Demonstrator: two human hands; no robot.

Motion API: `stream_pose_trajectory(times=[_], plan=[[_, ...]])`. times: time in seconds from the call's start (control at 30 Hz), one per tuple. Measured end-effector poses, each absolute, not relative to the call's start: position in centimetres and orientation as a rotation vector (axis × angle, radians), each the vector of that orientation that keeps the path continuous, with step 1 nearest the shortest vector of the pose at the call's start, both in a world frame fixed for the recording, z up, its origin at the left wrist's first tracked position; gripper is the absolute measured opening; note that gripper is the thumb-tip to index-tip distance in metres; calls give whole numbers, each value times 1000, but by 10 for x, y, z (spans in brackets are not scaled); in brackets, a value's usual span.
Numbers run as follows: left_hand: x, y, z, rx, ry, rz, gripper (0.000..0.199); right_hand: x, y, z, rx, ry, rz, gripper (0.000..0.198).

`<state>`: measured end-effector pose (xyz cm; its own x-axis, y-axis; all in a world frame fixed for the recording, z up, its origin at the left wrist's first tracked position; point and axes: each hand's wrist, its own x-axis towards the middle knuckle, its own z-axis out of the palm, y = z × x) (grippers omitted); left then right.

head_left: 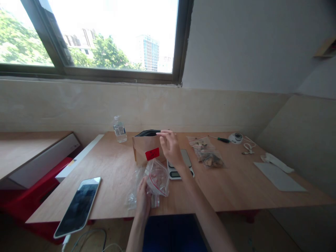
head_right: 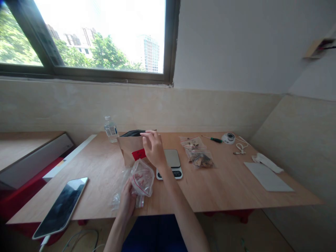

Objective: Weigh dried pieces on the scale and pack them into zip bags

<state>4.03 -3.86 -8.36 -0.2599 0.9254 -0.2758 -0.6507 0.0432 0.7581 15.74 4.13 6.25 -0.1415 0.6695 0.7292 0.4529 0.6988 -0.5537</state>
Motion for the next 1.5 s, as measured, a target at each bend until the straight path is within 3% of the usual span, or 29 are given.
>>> stream_pose_trajectory(times=[0.07, 0.2, 0.33, 0.5, 0.77, 0.97, 1.2, 1.4, 1.5], plan=[[42, -39, -83, 375, 1028, 1587, 34, 164, 24, 47, -1010, -1716, 410, 30], [48, -42, -74, 568, 1127, 1677, 31, 175, -8, 16, -1140, -1806, 864, 56], [54, -52, -55, 902, 1343, 1722, 29, 179, -17, 2, -1147, -1682, 1013, 28], [55, -62, -37, 1182, 1575, 1612, 32, 169, -12, -6, -1106, -1383, 1056, 37], [39, -61, -30, 1296, 1579, 1400, 40, 149, -16, -23, -1249, -1100, 789, 44], [27, -58, -40, 1285, 1598, 1252, 44, 149, -13, -35, -1298, -1276, 583, 42], [28, -57, -41, 1265, 1726, 1210, 45, 173, -2, -48, -1166, -1600, 647, 34], [0, -60, -42, 1284, 2071, 993, 52, 276, 43, -70, -1689, -1517, -105, 36], [-4, -57, -46, 1435, 2291, 1089, 59, 317, 51, -87, -2015, -1411, -310, 43]])
